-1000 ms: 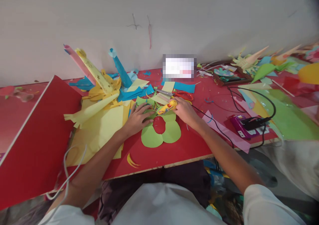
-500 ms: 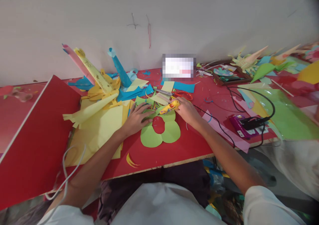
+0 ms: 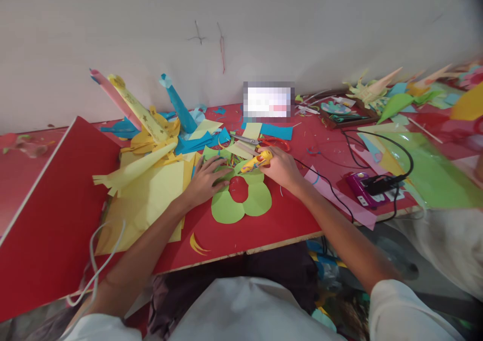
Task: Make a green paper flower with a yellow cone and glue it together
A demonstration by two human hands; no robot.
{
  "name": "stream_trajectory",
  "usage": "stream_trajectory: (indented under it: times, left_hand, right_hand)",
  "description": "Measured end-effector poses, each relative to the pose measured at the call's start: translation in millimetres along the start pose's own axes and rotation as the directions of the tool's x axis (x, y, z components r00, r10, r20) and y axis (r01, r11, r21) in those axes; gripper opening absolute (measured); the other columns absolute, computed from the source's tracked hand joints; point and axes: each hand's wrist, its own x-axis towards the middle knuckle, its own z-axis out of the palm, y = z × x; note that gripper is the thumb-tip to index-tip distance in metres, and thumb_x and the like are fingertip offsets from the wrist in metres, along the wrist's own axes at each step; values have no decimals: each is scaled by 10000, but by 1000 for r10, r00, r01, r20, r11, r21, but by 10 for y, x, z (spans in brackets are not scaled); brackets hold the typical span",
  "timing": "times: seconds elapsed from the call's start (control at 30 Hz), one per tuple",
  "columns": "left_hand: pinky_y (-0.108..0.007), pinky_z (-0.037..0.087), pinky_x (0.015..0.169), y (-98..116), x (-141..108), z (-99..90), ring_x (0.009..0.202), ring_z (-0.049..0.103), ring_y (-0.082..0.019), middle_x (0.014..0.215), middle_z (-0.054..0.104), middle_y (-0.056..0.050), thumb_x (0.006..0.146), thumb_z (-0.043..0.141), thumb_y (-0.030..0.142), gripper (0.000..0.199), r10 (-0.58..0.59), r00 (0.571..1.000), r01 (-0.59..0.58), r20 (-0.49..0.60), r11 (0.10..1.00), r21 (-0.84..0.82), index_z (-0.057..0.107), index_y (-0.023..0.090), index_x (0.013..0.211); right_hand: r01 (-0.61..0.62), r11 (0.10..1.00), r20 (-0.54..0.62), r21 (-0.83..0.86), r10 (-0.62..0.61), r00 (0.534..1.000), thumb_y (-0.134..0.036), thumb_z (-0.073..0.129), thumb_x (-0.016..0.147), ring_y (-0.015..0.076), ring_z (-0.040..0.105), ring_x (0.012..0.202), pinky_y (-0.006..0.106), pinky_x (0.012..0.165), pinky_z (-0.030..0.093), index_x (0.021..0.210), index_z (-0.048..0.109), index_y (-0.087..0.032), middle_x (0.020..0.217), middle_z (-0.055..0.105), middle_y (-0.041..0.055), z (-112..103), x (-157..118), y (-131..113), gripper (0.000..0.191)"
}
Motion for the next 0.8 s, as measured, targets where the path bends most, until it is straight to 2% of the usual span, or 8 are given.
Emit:
stream_trajectory:
  times: [0.27, 0.57, 0.8]
  left_hand:
    - [-633, 107, 1380, 25, -5, -24, 1627, 379, -333, 1678, 540, -70, 1061, 580, 457, 431, 6, 1000, -6, 1, 1000, 1, 716, 303, 1440]
    - [-630, 111, 1382, 1, -5, 3, 1631, 371, -328, 1676, 541, -52, 1047, 603, 438, 425, 2, 1000, -2, -4, 1000, 0, 708, 336, 1446]
    - [-626, 114, 1383, -9, -1, 10, 1638, 360, -326, 1679, 538, -57, 1048, 604, 439, 427, -3, 1000, 3, 5, 1000, 6, 710, 327, 1446]
  right_hand:
    - [27, 999, 85, -21, -25, 996, -80, 657, 874, 312, 696, 1092, 367, 832, 537, 1230, 667, -197, 1161, 736, 119, 5, 28, -78, 375]
    - [28, 1000, 110, 1, -28, 994, -43, 610, 880, 335, 677, 1123, 423, 923, 556, 1296, 677, -176, 1195, 717, 146, 46, 10, 12, 442]
    - [16, 999, 120, 43, -21, 993, -42, 613, 901, 331, 687, 1161, 440, 981, 560, 1291, 680, -164, 1245, 731, 155, 50, -14, 62, 415]
